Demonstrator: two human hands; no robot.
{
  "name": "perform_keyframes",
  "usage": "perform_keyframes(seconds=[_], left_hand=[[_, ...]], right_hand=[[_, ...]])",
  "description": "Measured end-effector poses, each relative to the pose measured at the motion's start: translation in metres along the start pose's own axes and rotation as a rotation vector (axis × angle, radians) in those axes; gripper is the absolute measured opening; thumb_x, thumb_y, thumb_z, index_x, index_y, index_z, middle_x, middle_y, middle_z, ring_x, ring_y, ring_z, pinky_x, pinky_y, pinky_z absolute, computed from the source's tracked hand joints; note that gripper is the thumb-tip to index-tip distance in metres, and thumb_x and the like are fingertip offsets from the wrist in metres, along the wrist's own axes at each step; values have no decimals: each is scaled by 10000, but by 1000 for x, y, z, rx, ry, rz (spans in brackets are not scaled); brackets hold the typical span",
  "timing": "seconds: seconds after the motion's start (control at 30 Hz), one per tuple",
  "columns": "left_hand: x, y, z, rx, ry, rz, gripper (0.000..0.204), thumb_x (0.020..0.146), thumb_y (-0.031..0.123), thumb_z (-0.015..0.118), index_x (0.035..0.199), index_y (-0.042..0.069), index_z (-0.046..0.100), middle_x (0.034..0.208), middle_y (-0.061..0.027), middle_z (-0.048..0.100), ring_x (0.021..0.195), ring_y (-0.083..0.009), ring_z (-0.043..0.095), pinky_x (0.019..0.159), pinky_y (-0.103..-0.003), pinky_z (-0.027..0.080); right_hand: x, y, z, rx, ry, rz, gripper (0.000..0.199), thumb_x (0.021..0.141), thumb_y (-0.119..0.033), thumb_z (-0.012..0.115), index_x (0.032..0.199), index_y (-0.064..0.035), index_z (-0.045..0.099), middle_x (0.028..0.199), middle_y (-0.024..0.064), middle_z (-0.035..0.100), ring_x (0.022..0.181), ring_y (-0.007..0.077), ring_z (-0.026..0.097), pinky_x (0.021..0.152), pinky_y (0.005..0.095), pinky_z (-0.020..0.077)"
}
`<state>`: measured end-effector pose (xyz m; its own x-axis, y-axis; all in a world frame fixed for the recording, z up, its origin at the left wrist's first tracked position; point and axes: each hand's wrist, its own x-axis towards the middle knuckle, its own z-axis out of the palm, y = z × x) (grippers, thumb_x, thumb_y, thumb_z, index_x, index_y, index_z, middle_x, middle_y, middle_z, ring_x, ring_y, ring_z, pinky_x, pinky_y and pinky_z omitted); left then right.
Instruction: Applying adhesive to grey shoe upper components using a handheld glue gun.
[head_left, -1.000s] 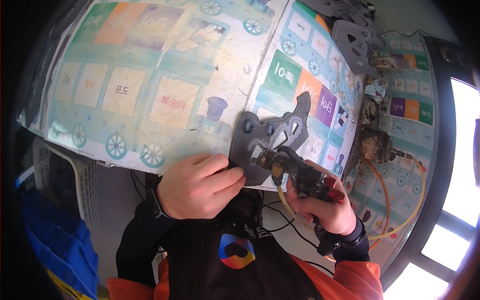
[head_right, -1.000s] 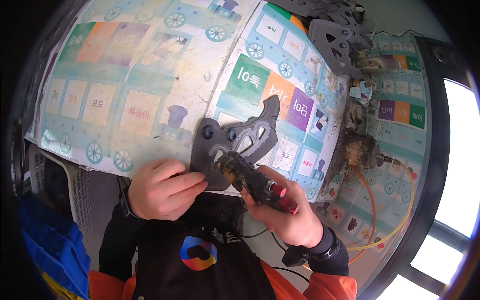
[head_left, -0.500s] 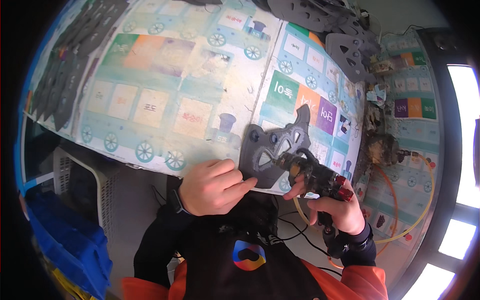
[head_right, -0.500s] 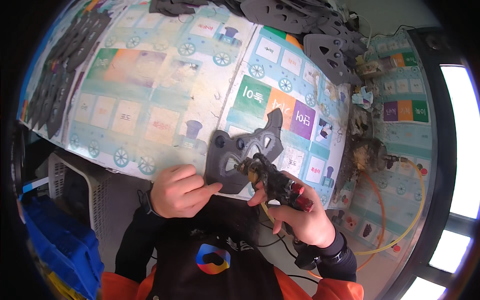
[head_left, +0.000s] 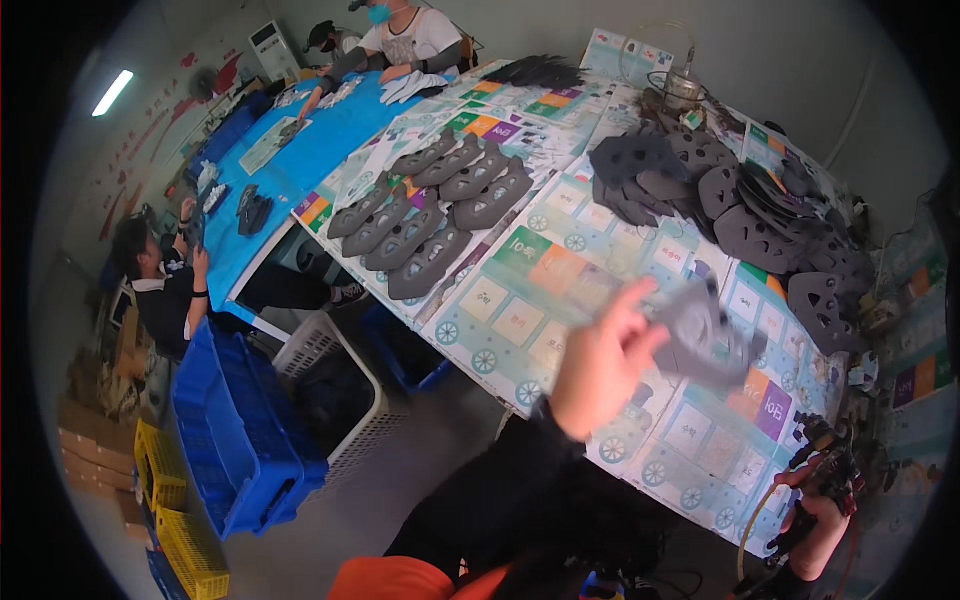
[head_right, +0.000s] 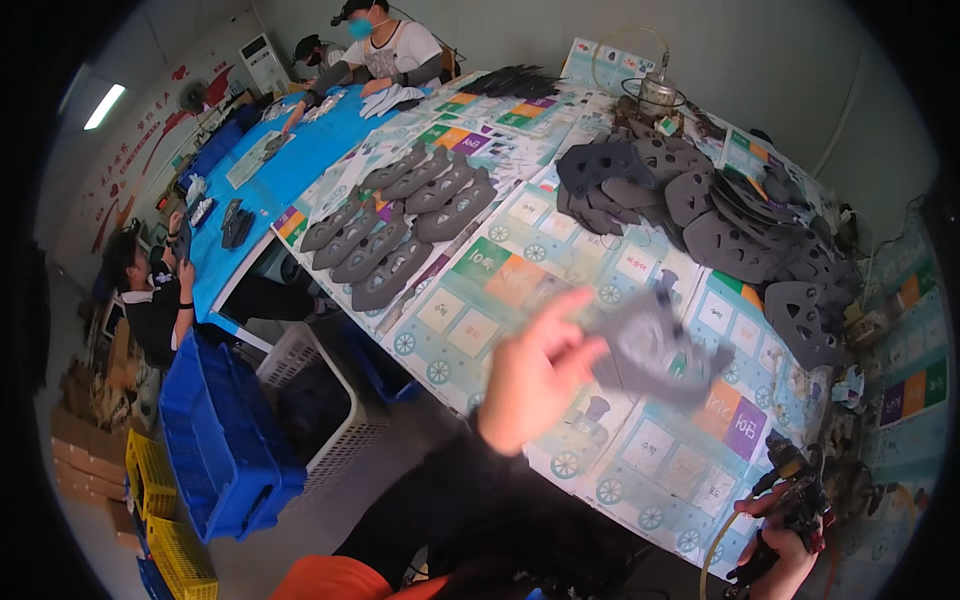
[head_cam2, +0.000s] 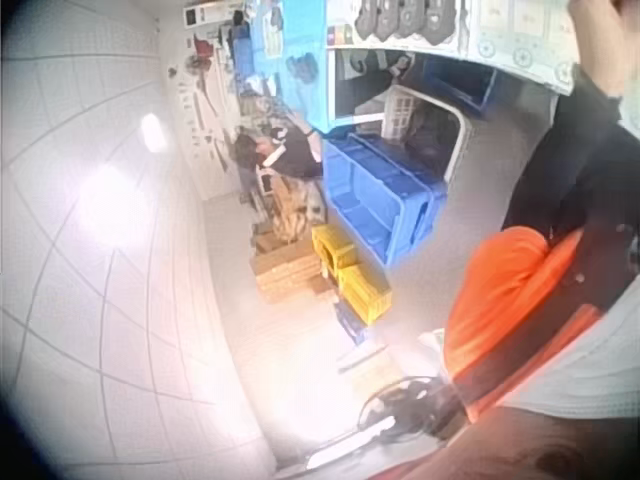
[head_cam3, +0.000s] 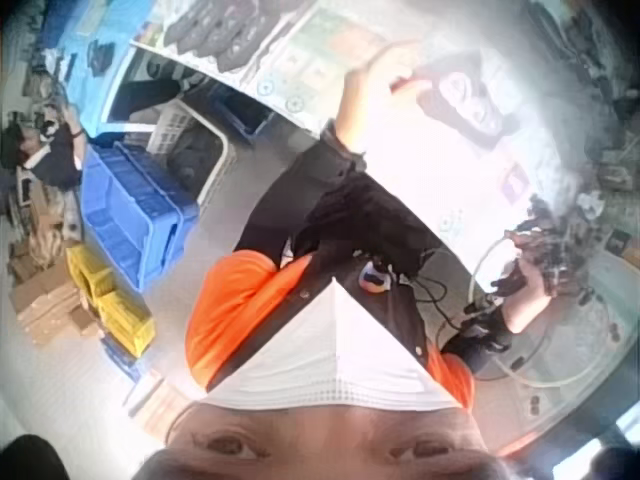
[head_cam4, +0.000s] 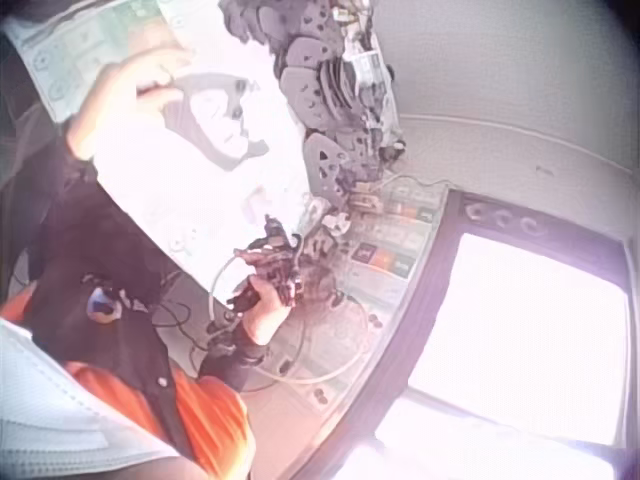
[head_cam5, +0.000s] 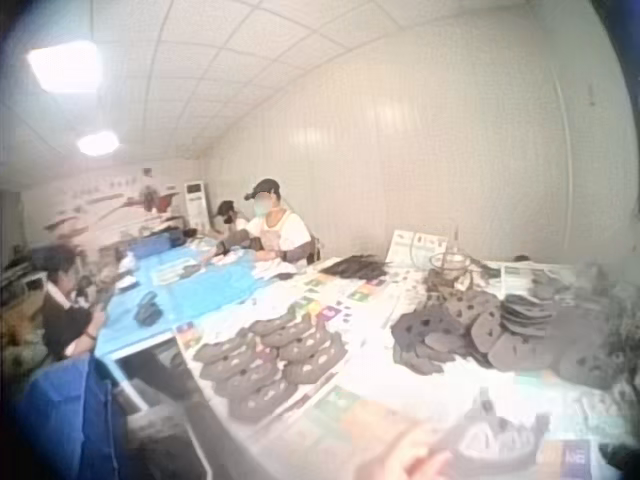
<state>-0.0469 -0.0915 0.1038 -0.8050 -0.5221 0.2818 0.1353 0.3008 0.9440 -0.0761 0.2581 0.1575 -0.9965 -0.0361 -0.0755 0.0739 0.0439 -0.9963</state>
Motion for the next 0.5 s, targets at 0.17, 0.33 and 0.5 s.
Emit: perform_keyframes(seconds=[0.17,0.33,0.5], left_hand=[[167,-43,-45,-787,408,-52,238,1020,28,661,1194,-115,584,1109,-169,681,1007,-285,743,902,-351,654],[307,-117,-39,-1153,287,-243,217,1081,83,558,1248,-49,515,1288,-146,684,1258,-274,696,1080,-403,557],[392,-186,-8,-1364,648,-235,341,1021,-71,515,1348,3,449,1351,-259,558,1106,-463,698,852,-550,658]], right_hand=[[2,0,-25,-46,83,-83,419,759,-150,556,1116,64,607,902,135,660,846,235,712,432,242,441],[1,7,-47,-4,237,-31,216,806,20,670,1015,53,716,944,109,708,693,187,614,593,301,467],[5,19,-59,-511,83,-389,284,798,50,646,1074,71,709,968,107,720,851,237,672,768,372,549]])
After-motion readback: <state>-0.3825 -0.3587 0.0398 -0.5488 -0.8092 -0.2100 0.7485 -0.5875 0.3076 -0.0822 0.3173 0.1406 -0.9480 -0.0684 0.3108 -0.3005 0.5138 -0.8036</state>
